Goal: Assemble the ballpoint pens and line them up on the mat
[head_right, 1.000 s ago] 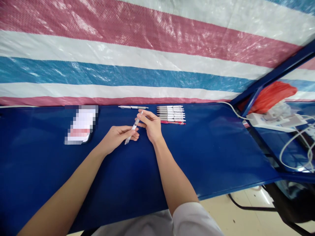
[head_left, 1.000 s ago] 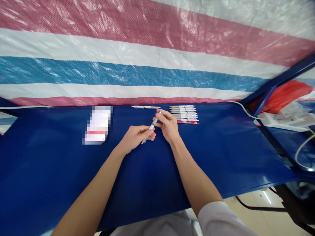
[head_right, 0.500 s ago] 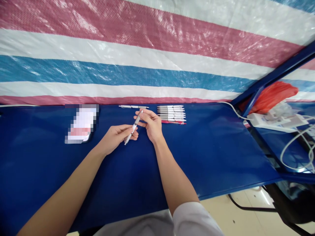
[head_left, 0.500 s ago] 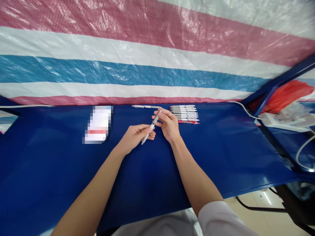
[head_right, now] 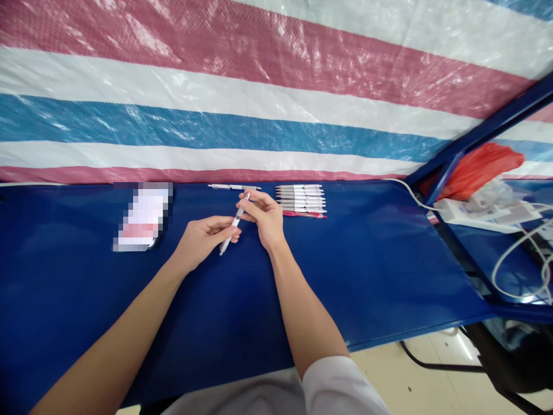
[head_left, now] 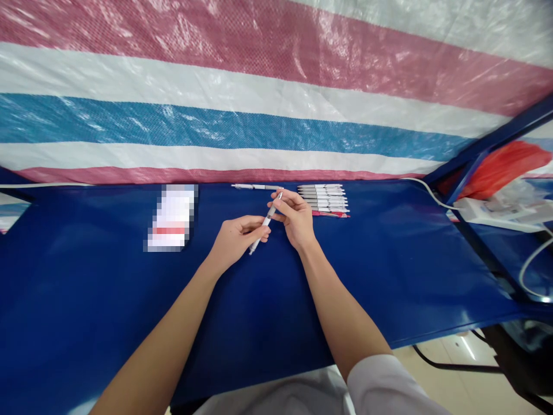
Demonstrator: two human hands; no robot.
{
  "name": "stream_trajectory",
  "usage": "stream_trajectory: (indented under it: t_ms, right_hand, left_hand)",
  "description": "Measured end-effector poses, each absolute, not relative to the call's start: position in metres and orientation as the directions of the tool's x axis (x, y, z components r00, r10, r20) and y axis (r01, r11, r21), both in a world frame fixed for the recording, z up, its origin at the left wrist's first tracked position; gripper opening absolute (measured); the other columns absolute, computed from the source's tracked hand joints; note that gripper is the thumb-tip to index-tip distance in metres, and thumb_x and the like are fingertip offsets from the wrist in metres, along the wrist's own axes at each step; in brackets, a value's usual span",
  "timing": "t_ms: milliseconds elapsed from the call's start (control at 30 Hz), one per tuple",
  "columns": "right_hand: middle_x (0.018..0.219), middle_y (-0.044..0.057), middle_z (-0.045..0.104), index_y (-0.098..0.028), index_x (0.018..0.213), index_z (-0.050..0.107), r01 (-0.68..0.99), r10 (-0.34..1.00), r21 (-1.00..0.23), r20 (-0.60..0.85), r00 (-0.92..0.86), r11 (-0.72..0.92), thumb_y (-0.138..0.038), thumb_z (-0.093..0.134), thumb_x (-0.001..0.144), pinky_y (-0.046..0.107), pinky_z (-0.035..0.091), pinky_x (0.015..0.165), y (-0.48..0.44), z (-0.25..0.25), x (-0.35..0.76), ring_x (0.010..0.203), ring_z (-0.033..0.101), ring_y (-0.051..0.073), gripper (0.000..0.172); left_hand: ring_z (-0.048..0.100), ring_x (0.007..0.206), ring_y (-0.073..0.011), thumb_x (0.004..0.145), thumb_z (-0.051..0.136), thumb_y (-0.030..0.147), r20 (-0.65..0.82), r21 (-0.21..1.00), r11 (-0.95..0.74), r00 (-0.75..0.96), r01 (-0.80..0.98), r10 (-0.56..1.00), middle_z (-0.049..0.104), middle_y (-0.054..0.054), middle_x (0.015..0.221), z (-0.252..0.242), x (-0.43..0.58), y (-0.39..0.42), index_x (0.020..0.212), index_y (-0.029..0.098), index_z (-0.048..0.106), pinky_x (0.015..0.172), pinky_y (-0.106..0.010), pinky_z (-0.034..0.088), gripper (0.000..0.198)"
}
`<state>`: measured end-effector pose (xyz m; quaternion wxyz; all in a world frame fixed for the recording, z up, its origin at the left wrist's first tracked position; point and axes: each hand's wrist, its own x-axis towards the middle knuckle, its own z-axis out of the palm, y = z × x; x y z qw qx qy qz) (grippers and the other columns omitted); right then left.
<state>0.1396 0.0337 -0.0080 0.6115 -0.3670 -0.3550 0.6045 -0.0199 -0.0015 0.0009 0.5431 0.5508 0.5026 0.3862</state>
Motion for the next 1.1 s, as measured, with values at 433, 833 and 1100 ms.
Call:
stream_trajectory:
  t_ms: [433, 833, 1100]
  right_hand:
    - [0.098, -0.003, 0.077, -0.028, 0.097, 0.075, -0.568, 0.996, -0.819, -0.053, -0.066, -0.081, -0.03, 0.076, 0.072, 0.024, 0.061, 0.067, 0.032, -0.005, 0.144, 0.085, 0.073, 0.015, 0.025]
    - [0.104, -0.003, 0.077, -0.029, 0.103, 0.072, -0.555, 1.0, -0.832, -0.01, 0.012, -0.002, -0.034, 0.074, 0.074, 0.023, 0.061, 0.064, 0.03, -0.002, 0.145, 0.087, 0.072, 0.014, 0.03]
    - [0.114, -0.002, 0.074, -0.03, 0.106, 0.069, -0.574, 0.977, -0.812, -0.021, 0.214, 0.109, -0.035, 0.072, 0.075, 0.022, 0.06, 0.065, 0.033, 0.006, 0.149, 0.094, 0.072, 0.014, 0.032]
  left_hand:
    - [0.072, 0.087, -0.0224, 0.087, 0.068, 0.047, -0.205, 0.967, 0.253, 0.487, -0.034, 0.849, 0.075, -0.012, 0.101, 0.001, -0.027, -0.003, 0.109, 0.015, 0.071, 0.085, -0.038, 0.056, 0.039]
    - [0.072, 0.082, -0.0226, 0.087, 0.07, 0.043, -0.226, 0.949, 0.308, 0.541, -0.065, 0.81, 0.073, -0.009, 0.088, 0.006, -0.028, -0.004, 0.128, 0.017, 0.057, 0.082, -0.041, 0.057, 0.05]
    - [0.072, 0.084, -0.0223, 0.087, 0.07, 0.041, -0.218, 0.95, 0.306, 0.565, -0.065, 0.796, 0.073, -0.009, 0.088, 0.01, -0.027, -0.007, 0.121, 0.016, 0.059, 0.086, -0.042, 0.056, 0.043]
